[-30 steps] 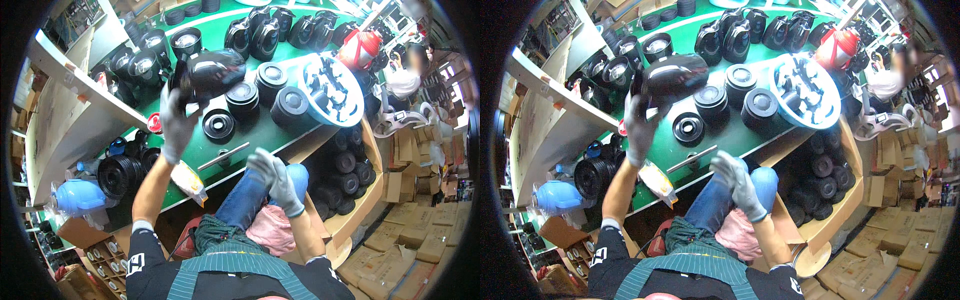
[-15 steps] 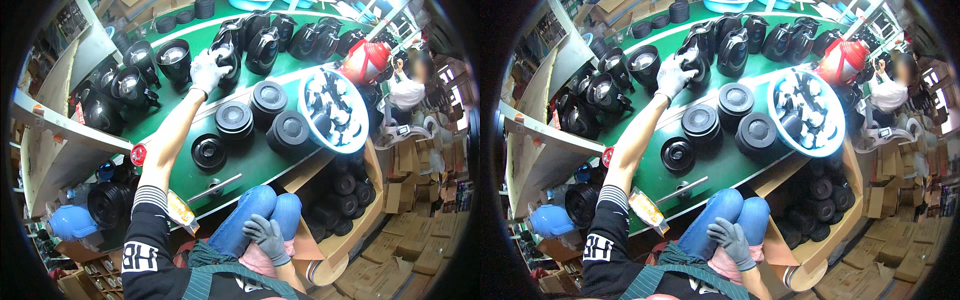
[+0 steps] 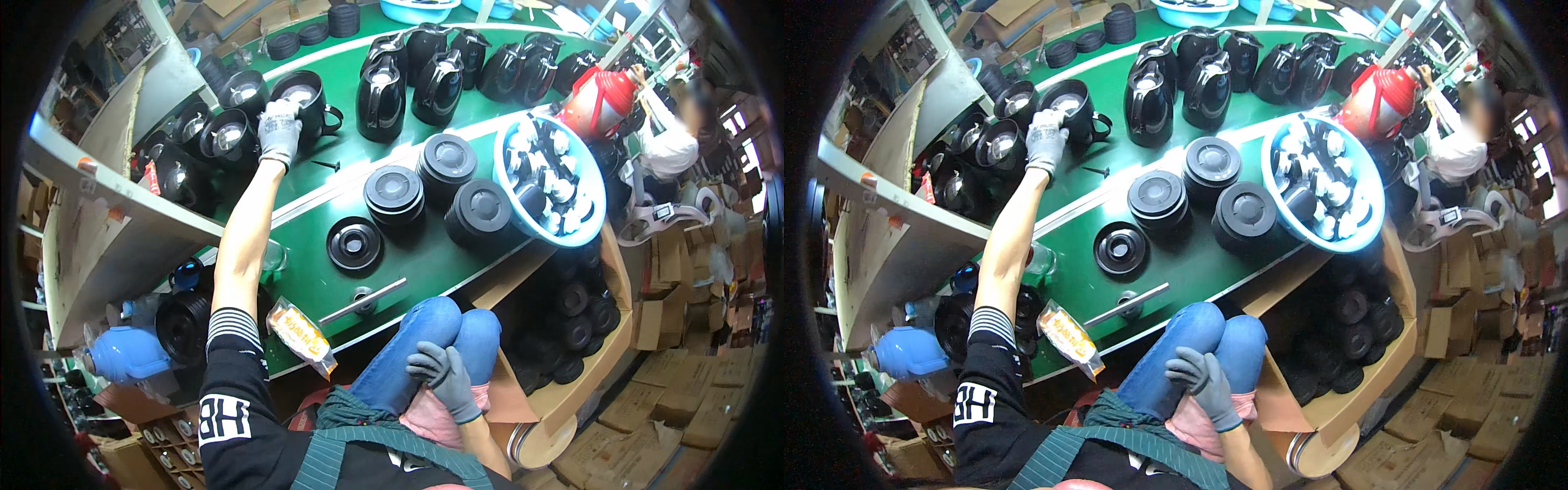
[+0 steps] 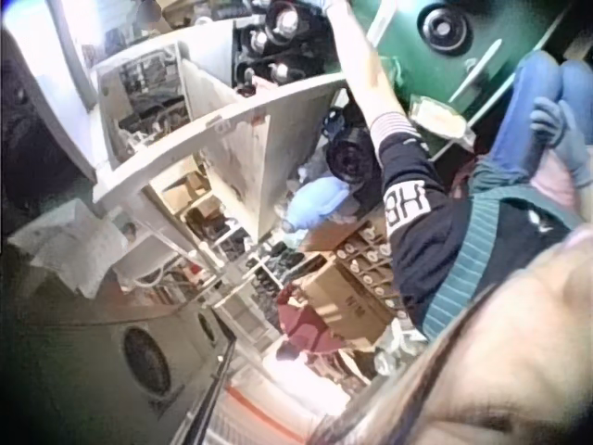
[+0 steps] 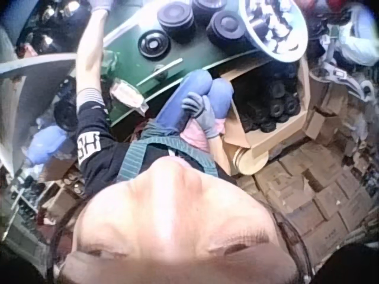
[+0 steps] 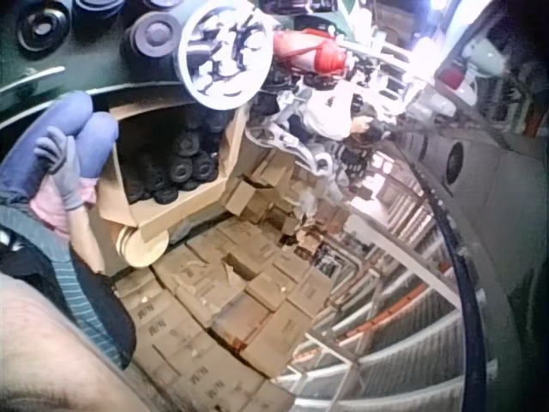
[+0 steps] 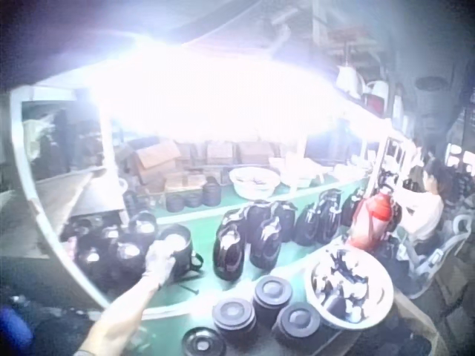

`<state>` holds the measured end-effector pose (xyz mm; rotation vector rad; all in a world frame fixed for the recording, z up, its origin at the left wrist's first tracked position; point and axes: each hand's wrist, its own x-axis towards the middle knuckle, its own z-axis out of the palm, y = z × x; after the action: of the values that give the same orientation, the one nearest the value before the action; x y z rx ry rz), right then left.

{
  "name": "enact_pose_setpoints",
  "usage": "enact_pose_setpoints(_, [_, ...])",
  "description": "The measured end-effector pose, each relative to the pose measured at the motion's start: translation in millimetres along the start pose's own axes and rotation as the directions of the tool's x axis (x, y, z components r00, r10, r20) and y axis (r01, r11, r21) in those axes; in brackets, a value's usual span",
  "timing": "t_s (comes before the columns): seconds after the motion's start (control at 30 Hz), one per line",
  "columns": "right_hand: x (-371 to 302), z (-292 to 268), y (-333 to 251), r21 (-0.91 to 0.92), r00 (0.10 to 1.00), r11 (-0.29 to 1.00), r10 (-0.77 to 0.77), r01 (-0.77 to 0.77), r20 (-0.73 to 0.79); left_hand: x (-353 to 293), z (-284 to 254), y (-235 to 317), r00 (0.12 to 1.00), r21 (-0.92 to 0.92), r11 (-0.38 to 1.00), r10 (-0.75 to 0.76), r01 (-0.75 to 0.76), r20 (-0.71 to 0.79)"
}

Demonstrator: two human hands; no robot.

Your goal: The person sits on the floor and repeatedly assembles black kettles by inserting a metal heating element into the base and securing it with a tool. The person handles the kettle body and element one at a time, then places the assembled unit on a nearby green table.

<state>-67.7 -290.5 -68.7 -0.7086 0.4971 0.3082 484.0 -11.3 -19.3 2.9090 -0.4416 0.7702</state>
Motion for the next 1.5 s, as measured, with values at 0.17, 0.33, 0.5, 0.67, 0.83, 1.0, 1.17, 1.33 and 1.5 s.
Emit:
enact_pose_setpoints(0.17, [-8.3,24.8,-13.6,-0.358,0.991,0.924,-0.119,0.135,0.068,-30.6,-54.8,5.2,0.975,-0.165,0.982,0.056,-0.093,-0.216])
enact_pose_setpoints(0.33, [19.4,95.8,-75.5,-0.789,0.745,0.200,-0.522,0.581,0.416,-89.7,-201.3,56.2,0.943,-0.303,0.900,0.258,-0.313,-0.211])
enact_pose_setpoints(0.5, [36.5,203.3,-128.8,-0.516,0.262,-0.633,-0.455,0.577,0.851,-177.2,-311.9,93.2,0.880,-0.359,0.809,0.467,-0.465,-0.087])
enact_pose_setpoints(0.67, [12.1,185.7,-106.4,-0.521,0.365,-0.507,-0.380,0.686,0.850,-243.4,-334.8,111.7,0.850,-0.520,0.704,0.520,-0.483,-0.085])
enact_pose_setpoints(0.83, [-19.6,136.5,-77.9,-0.628,0.433,-0.168,-0.591,0.760,0.681,-307.7,-295.1,87.2,0.920,-0.970,0.120,-0.359,0.210,0.155])
enact_pose_setpoints(1.0, [-37.2,127.1,-78.6,-0.544,0.432,0.015,-0.626,0.839,0.649,-407.1,-185.7,38.7,0.759,-0.760,0.020,-0.071,0.650,0.647])
enact_pose_setpoints(1.17, [-30.7,134.1,-64.5,-0.503,0.480,0.112,-0.528,0.857,0.701,-496.2,-100.3,-5.6,0.826,-0.869,0.264,0.287,0.419,0.485])
enact_pose_setpoints(1.33, [-8.6,139.1,-76.4,-0.637,0.637,0.080,-0.217,0.767,0.739,-481.2,-102.2,6.5,0.772,-0.818,0.213,0.269,0.535,0.575])
enact_pose_setpoints(1.5, [98.3,138.1,-80.7,-0.796,0.887,0.419,-0.345,0.437,0.305,-483.8,-118.5,6.8,0.775,-0.803,0.098,0.218,0.588,0.594])
